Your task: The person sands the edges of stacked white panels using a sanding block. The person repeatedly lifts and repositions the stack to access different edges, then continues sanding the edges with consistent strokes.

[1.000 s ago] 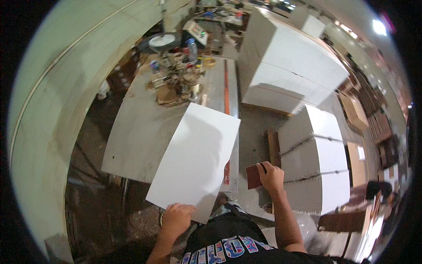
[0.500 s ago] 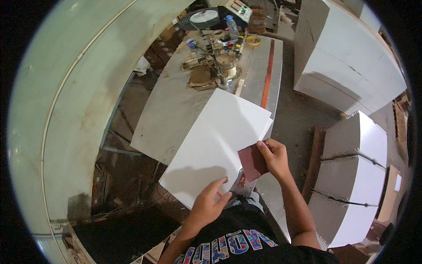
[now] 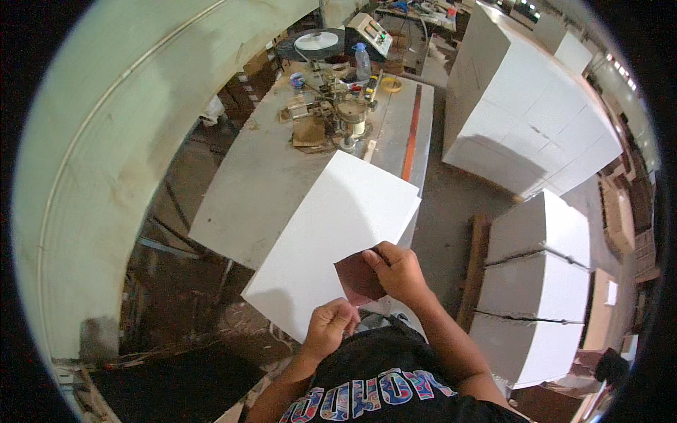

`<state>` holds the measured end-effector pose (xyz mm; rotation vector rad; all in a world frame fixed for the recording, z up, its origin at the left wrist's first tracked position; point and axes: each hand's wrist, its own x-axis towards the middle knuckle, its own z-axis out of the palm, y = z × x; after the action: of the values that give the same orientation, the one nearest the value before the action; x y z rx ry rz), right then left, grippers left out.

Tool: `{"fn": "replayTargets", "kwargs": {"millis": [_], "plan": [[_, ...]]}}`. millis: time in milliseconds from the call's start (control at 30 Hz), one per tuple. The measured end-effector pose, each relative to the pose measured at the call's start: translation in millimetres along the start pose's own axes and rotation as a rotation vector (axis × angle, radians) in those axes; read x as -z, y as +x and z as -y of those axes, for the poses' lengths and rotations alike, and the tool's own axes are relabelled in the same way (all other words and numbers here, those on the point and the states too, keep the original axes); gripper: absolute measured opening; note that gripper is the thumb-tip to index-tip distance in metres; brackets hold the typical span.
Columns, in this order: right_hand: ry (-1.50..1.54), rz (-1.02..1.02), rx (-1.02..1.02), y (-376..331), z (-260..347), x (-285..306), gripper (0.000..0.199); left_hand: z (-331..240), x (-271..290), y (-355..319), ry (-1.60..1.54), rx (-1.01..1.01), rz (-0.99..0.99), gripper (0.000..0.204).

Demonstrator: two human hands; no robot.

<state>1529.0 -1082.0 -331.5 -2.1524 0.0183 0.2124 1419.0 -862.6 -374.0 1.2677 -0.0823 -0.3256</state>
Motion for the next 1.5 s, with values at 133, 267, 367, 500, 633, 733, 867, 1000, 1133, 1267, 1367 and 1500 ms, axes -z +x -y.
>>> {"fn": "replayTargets", "kwargs": {"millis": [133,267,367,500,633,733,867,1000,1133,1267,1367,1500], "plan": [[-0.045,-0.069,0.028,-16.7,4.9,-4.4,0.037,8.9,5.1,1.0,-0.192,-0.030,-0.076,0.048],[0.014,-0.099,0.046,-24.9,2.9,4.7,0.034,1.0,25.5,9.4,-0.254,-0.117,-0.389,0.059],[-0.058,-0.096,0.122,-27.5,-1.7,15.4,0.033,-7.3,66.1,7.0,-0.200,-0.164,-0.555,0.053],[-0.182,-0.118,0.038,-22.2,-8.5,39.0,0.033,-8.5,135.8,-2.7,-0.458,-0.206,-0.848,0.037],[-0.181,-0.219,-0.007,-13.6,-18.2,73.8,0.034,5.1,228.3,-18.0,0.114,-0.135,-1.059,0.061],[-0.135,-0.253,-0.038,0.8,-34.2,105.3,0.033,35.4,295.2,-51.1,0.902,0.357,-1.081,0.061],[-0.104,-0.317,-0.009,34.3,-79.0,150.1,0.036,130.7,314.9,-103.0,1.157,1.065,-1.182,0.064],[-0.025,-0.326,0.049,99.5,-152.1,193.6,0.049,193.9,290.0,-147.3,0.344,0.916,-1.243,0.064],[0.352,-0.117,-0.158,187.8,-227.0,213.4,0.050,239.5,163.0,-168.1,-0.145,0.297,-1.439,0.075],[0.649,-0.124,-0.178,275.5,-282.3,187.1,0.040,230.3,97.7,-150.1,-0.315,0.400,-1.456,0.085],[0.525,-0.192,-0.176,345.0,-310.8,165.2,0.042,213.1,71.0,-148.4,-0.335,0.321,-1.397,0.086],[0.584,-0.053,-0.242,401.8,-331.8,116.9,0.037,200.9,28.0,-145.2,-0.115,0.334,-1.428,0.089]]}}
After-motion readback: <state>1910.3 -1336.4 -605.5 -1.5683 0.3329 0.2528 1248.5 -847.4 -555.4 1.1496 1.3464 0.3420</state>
